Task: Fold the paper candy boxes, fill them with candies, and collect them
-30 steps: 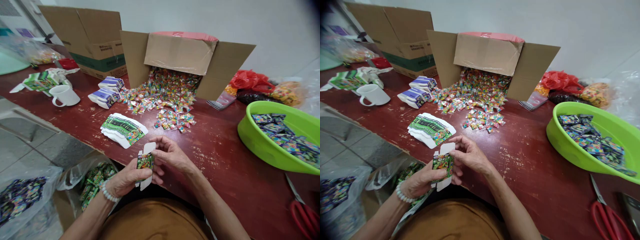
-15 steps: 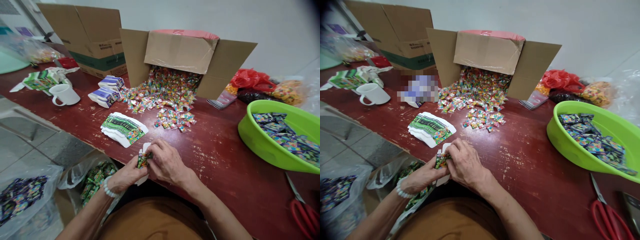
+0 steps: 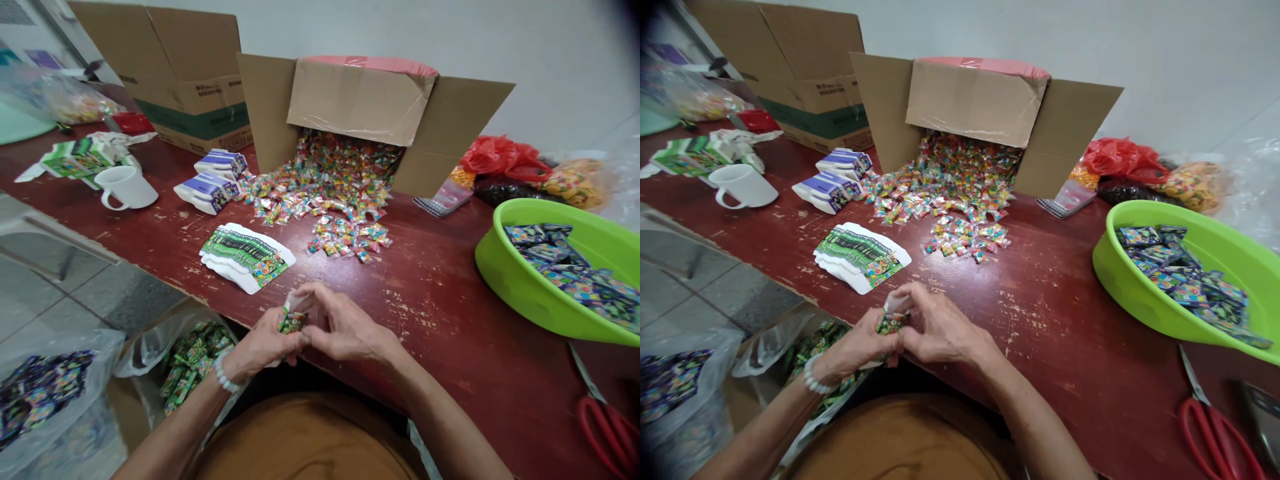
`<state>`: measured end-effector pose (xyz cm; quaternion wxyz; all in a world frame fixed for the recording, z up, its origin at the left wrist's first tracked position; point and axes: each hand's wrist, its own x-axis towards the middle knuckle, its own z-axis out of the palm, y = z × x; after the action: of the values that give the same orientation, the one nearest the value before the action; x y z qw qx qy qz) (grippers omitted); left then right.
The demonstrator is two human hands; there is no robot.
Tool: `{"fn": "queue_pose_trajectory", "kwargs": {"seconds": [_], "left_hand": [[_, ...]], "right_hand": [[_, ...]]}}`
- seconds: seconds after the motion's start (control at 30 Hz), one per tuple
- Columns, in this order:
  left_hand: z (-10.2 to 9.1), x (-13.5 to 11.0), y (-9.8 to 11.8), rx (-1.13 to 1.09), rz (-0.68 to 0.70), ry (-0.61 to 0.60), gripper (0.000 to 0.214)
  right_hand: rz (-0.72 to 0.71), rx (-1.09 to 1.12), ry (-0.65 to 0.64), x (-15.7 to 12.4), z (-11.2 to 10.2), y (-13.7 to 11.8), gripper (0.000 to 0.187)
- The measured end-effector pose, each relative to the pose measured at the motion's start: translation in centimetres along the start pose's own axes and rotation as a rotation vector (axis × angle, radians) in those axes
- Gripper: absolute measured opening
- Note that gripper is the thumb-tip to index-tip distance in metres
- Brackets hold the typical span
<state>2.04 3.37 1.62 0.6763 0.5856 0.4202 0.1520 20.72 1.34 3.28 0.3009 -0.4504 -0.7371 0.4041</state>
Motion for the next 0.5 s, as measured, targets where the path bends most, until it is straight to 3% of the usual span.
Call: {"fn": "queue_pose_trajectory", "kwargs": {"seconds": [0.07,0.13,0.23,0.37,0.5], "left_hand": [[0.3,0.2,0.0,-0.103,0.007,0.070,0.030],[0.7,0.5,0.0,-0.221,-0.009,0.118,0.033],[1.1,0.8,0.1,-0.292,-0.030,0.146,0.038],[0.8,0.6,0.1,-0.152,0.111,0.166,0.038],[1.0,0.1,-0.4,-0.224,0.250,0.326,0.045]], "right_hand": [[0.034,0.069,0.183,0.3,0.5,0.9,0.052],[0.073,0.157,0.262,0.7,1.1,1.6,0.040],[0.110,0.351,0.248,1.0,1.8,2.0,0.018],[0.173,0.412,0.325,0.9,1.4,2.0,0.020],[0.167,0.399,0.342,0.6,1.0,2.4,0.021]]}}
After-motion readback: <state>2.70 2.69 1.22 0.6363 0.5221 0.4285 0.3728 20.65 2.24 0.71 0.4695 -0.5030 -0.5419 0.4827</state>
